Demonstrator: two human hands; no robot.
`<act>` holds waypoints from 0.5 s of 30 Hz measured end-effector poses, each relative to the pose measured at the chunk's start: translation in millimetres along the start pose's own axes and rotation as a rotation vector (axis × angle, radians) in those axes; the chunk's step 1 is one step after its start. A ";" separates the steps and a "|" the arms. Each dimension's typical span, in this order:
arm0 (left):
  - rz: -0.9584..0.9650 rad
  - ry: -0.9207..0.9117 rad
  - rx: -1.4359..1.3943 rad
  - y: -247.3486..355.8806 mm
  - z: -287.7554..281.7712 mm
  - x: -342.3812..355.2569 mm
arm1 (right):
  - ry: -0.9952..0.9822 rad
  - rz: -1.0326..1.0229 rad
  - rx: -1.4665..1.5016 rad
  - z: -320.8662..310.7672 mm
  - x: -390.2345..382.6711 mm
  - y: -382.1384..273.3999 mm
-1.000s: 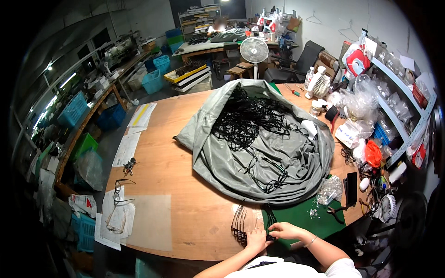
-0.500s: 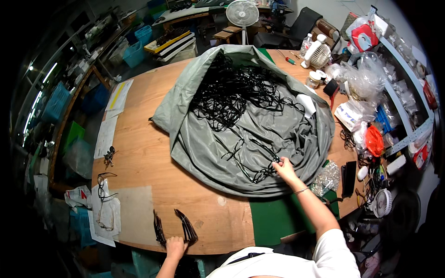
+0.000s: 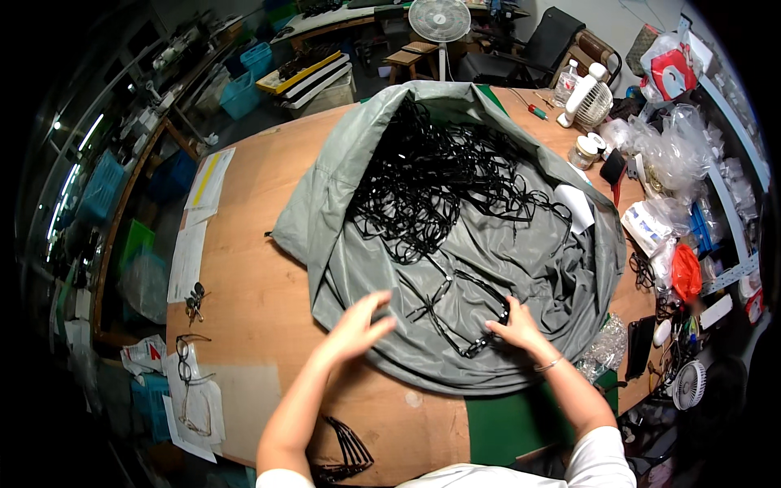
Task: The person removes eyeglasses from a plastic bag and places them on a table. Then, using pliers, the person repeatedly cuts the temple arms off multiple eyeglasses, placing the cut pieces on the table.
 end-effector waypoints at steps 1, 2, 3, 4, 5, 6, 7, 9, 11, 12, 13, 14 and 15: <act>-0.013 0.040 -0.018 -14.8 -14.9 35.8 | 0.098 -0.083 -0.068 -15.1 4.5 -2.0; -0.036 0.080 -0.036 -30.9 -29.7 67.0 | 0.175 -0.067 -0.111 -33.7 12.1 -7.7; -0.094 0.188 -0.056 -47.1 -49.3 91.8 | 0.178 -0.044 -0.013 -54.0 18.0 -16.7; -0.141 0.293 -0.075 -60.3 -68.1 115.1 | 0.190 -0.019 0.086 -70.2 27.5 -22.2; -0.140 0.346 -0.104 -67.2 -83.3 137.2 | 0.129 -0.037 0.284 -69.2 46.1 -19.1; -0.141 0.390 -0.140 -75.9 -93.5 158.6 | 0.067 -0.047 0.479 -66.2 64.2 -12.7; -0.166 0.454 -0.205 -82.2 -104.8 170.8 | -0.035 -0.038 0.579 -67.9 71.8 -31.7; -0.168 0.555 -0.266 -79.1 -123.5 189.5 | -0.156 -0.020 0.665 -54.3 99.2 -46.2; -0.025 0.701 -0.123 -70.2 -145.3 202.8 | -0.199 0.027 0.777 -37.4 135.1 -49.9; 0.107 0.815 0.030 -64.1 -160.8 203.3 | -0.164 0.050 0.851 -31.1 152.1 -60.5; 0.185 0.900 0.256 -62.1 -174.6 203.7 | -0.067 0.083 0.821 -26.7 171.9 -67.6; 0.264 0.981 0.489 -53.1 -182.7 202.6 | 0.026 0.113 0.792 -22.4 188.9 -76.2; 0.105 0.931 0.377 -61.5 -188.0 207.9 | 0.009 0.105 0.783 -15.5 202.1 -85.1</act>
Point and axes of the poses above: each hand's wrist, its own x-axis towards the middle knuckle, its own z-axis out of the palm, y = z × x, the point moved 5 cm from there along x, towards the middle knuckle, and after that the axes turned 13 degrees about -x, right-handed, at the moved point
